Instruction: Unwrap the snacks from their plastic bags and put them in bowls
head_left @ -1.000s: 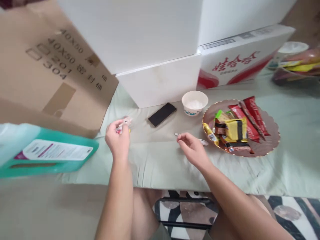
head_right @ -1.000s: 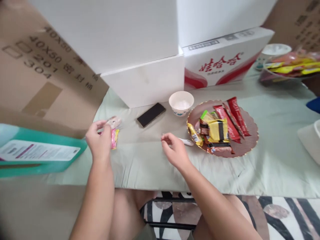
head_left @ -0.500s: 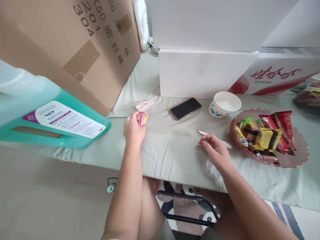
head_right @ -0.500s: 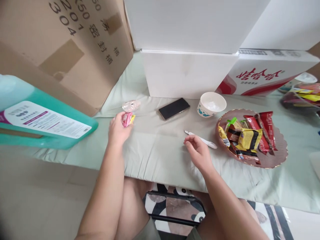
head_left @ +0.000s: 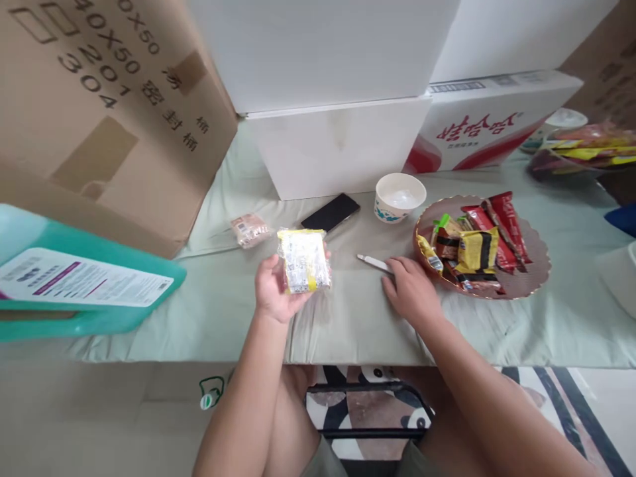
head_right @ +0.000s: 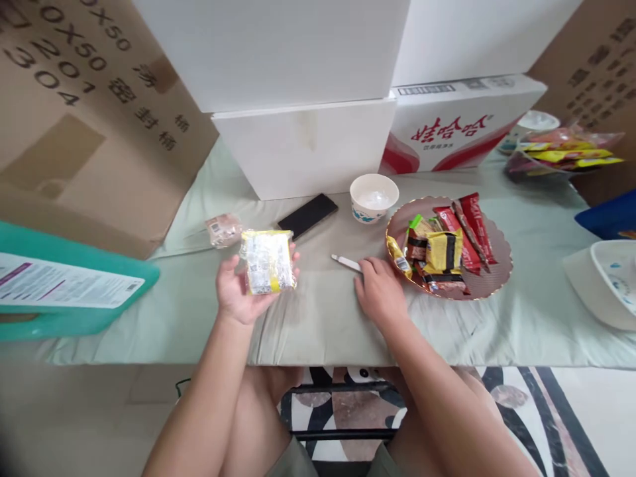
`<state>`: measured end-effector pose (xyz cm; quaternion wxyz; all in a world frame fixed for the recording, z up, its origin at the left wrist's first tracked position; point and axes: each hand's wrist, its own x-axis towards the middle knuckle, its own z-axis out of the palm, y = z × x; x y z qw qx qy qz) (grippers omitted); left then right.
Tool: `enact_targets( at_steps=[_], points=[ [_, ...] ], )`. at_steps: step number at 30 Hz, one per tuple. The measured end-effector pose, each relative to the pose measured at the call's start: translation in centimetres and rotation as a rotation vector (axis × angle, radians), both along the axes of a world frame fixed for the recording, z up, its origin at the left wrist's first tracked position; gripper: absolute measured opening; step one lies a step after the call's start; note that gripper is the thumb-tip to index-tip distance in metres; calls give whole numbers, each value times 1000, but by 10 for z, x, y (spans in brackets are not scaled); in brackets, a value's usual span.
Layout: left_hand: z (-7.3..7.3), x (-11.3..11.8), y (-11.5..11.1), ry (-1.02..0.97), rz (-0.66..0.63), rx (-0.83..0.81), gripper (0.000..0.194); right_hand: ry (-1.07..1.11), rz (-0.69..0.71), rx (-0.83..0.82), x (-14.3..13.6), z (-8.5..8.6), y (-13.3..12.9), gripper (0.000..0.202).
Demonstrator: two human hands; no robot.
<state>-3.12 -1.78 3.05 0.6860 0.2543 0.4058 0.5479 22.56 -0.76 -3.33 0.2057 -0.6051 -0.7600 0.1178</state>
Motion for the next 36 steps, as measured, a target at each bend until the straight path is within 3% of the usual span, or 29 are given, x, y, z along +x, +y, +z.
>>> enact_targets(
  at_steps=[3,5,10,13,18,25,30,36],
  points=[
    [-10,23,12,-64,-81,-32,70,33,-26,-76,-1,8,1,25],
    [-17,33,19,-63,-80,-55,70,178,-89,-136,-3,17,0,21],
    [-35,56,29,90,63,-72,67,981,-127,-461,-15,36,-5,18],
    [-45,67,33,225,119,16,60,1195,-84,-627,-27,41,-7,31],
    [-50,73,34,267,69,105,51,1222,-81,-752,-41,41,-7,41],
    [-53,71,31,309,34,208,48,1151,-89,-685,-42,31,-7,34],
    [-45,65,27,293,137,191,54,1030,-28,-677,-43,29,-13,31],
    [-28,37,33,160,296,201,53,742,20,-731,-44,37,-19,33]
  ],
)
